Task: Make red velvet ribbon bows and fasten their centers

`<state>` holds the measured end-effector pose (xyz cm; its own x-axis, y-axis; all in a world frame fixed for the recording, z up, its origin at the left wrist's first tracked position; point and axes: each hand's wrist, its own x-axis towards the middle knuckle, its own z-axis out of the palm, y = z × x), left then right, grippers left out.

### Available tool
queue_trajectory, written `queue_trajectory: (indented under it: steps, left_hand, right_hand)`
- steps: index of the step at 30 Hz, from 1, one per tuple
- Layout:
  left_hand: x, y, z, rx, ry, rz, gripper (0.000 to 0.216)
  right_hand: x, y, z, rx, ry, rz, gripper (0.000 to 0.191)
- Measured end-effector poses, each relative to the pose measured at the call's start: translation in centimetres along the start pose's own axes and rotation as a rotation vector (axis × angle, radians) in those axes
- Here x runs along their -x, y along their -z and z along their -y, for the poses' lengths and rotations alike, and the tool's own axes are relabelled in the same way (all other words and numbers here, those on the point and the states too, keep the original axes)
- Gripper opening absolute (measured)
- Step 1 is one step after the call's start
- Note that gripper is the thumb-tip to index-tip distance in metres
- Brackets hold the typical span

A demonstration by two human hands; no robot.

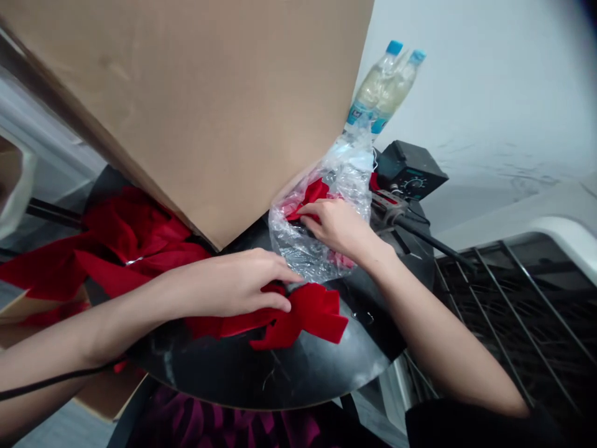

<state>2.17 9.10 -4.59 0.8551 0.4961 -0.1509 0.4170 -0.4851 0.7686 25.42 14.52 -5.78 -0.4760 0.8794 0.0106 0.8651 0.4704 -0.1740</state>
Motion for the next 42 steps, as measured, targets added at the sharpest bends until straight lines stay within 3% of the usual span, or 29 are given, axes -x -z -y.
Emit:
queue_trajectory:
  steps: [2,5,8,11,14,16,19,22,24,28,33,39,42]
  left_hand:
    - [-0.3,0.2,-0.1,0.129,0.122,-0.189,0.034]
    - [-1.1,0.6,-0.5,0.623,0.336,-0.371,0.055]
    - [-1.9,0.6,-0.5,1.010,0.324,-0.460,0.065]
    - [-2.2,0.0,-0.1,1.049,0.238,-0.574,0.038]
    - [-2.1,-0.6,0.3,0.888,0.189,-0.681,0.025]
    - [-1.8,-0.7,0.2,0.782,0.159,-0.727,0.023]
    - [-1.5,-0.7,-0.1,0.768,0.156,-0.668,0.023]
    - [-1.3,-0.6,-0.2,0.946,0.197,-0.412,0.046]
    - [-1.4,-0.6,-0.1,1.057,0.198,-0.336,0.051]
    - [-1.7,-0.9,0.3,1.186,0.221,-0.494,0.052]
    - [-1.8,-1.3,0.0,1.087,0.183,-0.538,0.021]
    - [-1.1,-1.1,-0.6,0.986,0.216,-0.494,0.025]
    - [-1.1,-1.3,-0.3,0.927,0.116,-0.617,0.015]
  right_hand:
    - [1.1,1.0,0.0,-0.059,0.012,-0.103,0.028]
    - [3.4,2.4,0.5,-0.195,0.089,-0.333,0.023]
    - [5.7,2.7,1.5,-0.277,0.239,-0.459,0.023]
    - [7.2,2.0,2.3,-0.420,0.236,-0.476,0.029]
    - [7.6,1.1,2.9,-0.823,0.032,-0.320,0.052]
    - [7.6,0.6,3.2,-1.069,-0.117,-0.234,0.044]
    - [7.6,-0.1,3.5,-1.182,-0.214,-0.284,0.015]
    - [7.8,-0.5,3.3,-1.163,-0.159,-0.406,0.011]
    - [8.0,-0.6,2.9,-1.071,-0.077,-0.464,0.012]
    - [8.3,-0.9,2.4,-0.846,-0.007,-0.529,0.015]
    - [7.9,-1.1,3.0,-1.015,-0.120,-0.484,0.042]
    - [8.1,-1.2,3.4,-1.180,-0.124,-0.490,0.015]
    - [8.5,-1.4,3.5,-1.164,-0.101,-0.523,0.018]
